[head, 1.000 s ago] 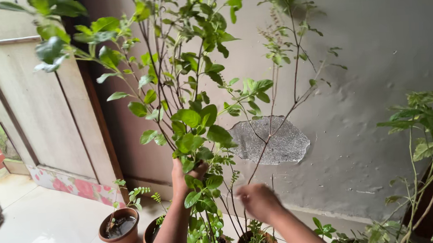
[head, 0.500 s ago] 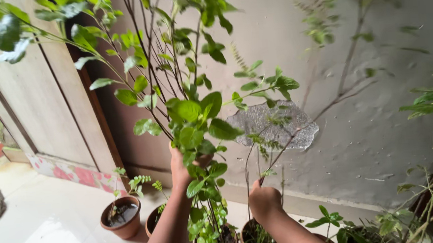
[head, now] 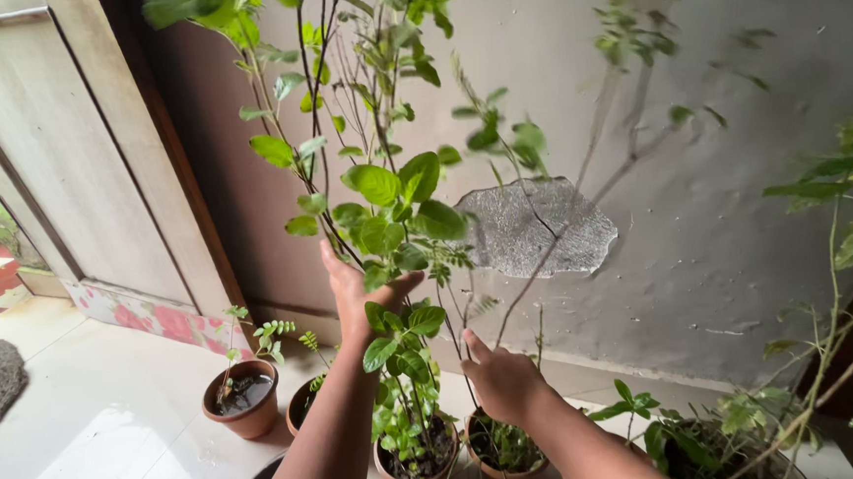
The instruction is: The person tends to potted plants by patting the soil around the base of the stems and checking the leaves by hand.
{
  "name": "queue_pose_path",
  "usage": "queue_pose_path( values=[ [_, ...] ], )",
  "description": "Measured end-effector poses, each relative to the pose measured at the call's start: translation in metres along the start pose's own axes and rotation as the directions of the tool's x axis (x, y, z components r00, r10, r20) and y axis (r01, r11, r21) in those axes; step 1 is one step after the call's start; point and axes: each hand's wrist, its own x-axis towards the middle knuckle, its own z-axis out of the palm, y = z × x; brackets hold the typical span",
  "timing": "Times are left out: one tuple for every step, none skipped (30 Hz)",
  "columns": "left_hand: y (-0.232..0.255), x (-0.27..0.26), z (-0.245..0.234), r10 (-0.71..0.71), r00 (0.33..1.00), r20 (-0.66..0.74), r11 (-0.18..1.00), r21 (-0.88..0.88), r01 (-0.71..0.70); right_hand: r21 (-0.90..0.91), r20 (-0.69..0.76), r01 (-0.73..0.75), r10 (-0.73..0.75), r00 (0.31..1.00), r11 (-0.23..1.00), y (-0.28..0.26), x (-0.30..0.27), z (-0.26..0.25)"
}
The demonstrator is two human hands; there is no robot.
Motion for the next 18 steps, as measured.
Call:
queue_pose_path(
  values=[
    [-0.004, -0.002, 0.001, -0.008, 0.999, -0.044, 0.999, 0.049, 0.010, 0.039, -0.060, 0.025, -0.023, 0.998, 0.999, -0.001, -0.004, -0.001],
    [-0.009, -0.004, 0.001, -0.026, 0.998, -0.056, 0.997, 0.068, 0.030, 0.076, -0.121, 0.052, -0.042, 0.992, 0.996, -0.001, -0.009, -0.001],
    [-0.013, -0.006, 0.002, -0.045, 0.997, -0.069, 0.995, 0.086, 0.051, 0.057, -0.236, 0.097, -0.081, 0.968, 0.994, 0.000, -0.014, -0.002],
    [-0.019, -0.006, 0.002, -0.059, 0.995, -0.083, 0.992, 0.105, 0.068, 0.033, -0.352, 0.140, -0.120, 0.928, 0.990, 0.003, -0.017, -0.003],
    [-0.025, -0.007, 0.004, 0.108, 0.988, -0.106, 0.987, 0.133, -0.094, 0.004, -0.461, 0.179, -0.157, 0.873, 0.984, 0.005, -0.022, -0.003],
    [-0.030, -0.008, 0.006, 0.275, 0.953, -0.125, 0.954, 0.162, -0.254, 0.051, -0.504, 0.173, -0.124, 0.855, 0.984, 0.007, -0.027, -0.004],
    [-0.034, -0.008, 0.006, 0.434, 0.890, -0.137, 0.893, 0.194, -0.406, 0.099, -0.544, 0.170, -0.090, 0.835, 0.981, 0.008, -0.033, -0.004],
    [-0.036, -0.005, 0.006, 0.374, 0.922, -0.105, 0.919, 0.174, -0.353, 0.144, -0.582, 0.166, -0.052, 0.812, 0.976, 0.012, -0.038, -0.004],
    [-0.036, -0.002, 0.007, 0.312, 0.948, -0.070, 0.942, 0.157, -0.298, 0.160, -0.602, 0.138, -0.015, 0.798, 0.977, 0.015, -0.044, -0.003],
    [-0.034, -0.002, 0.006, 0.248, 0.968, -0.035, 0.960, 0.142, -0.241, 0.176, -0.621, 0.113, 0.022, 0.783, 0.978, 0.016, -0.051, 0.000],
    [-0.031, -0.002, 0.007, 0.205, 0.978, -0.039, 0.966, 0.167, -0.196, 0.193, -0.639, 0.087, 0.058, 0.767, 0.977, 0.016, -0.056, 0.003],
    [-0.027, -0.003, 0.007, 0.162, 0.986, -0.043, 0.969, 0.193, -0.151, 0.174, -0.649, 0.107, 0.032, 0.760, 0.979, 0.015, -0.061, 0.006],
    [-0.023, -0.004, 0.008, 0.119, 0.992, -0.049, 0.970, 0.219, -0.105, 0.154, -0.658, 0.125, 0.007, 0.753, 0.980, 0.014, -0.064, 0.009],
    [-0.019, -0.007, 0.008, 0.117, 0.991, -0.064, 0.971, 0.218, -0.101, 0.134, -0.664, 0.143, -0.018, 0.747, 0.981, 0.014, -0.067, 0.008],
    [-0.014, -0.010, 0.009, 0.115, 0.990, -0.079, 0.972, 0.217, -0.096, 0.124, -0.669, 0.161, -0.038, 0.743, 0.979, 0.013, -0.068, 0.007],
    [-0.011, -0.016, 0.009, 0.108, 0.990, -0.093, 0.972, 0.217, -0.086, 0.117, -0.669, 0.178, -0.055, 0.741, 0.977, 0.009, -0.073, 0.007],
    [-0.006, -0.019, 0.009, 0.140, 0.986, -0.092, 0.967, 0.226, -0.117, 0.109, -0.669, 0.195, -0.073, 0.740, 0.975, 0.005, -0.076, 0.005],
    [0.000, -0.023, 0.008, 0.166, 0.982, -0.089, 0.961, 0.238, -0.141, 0.105, -0.676, 0.215, -0.089, 0.731, 0.971, 0.001, -0.079, 0.003]
  ],
)
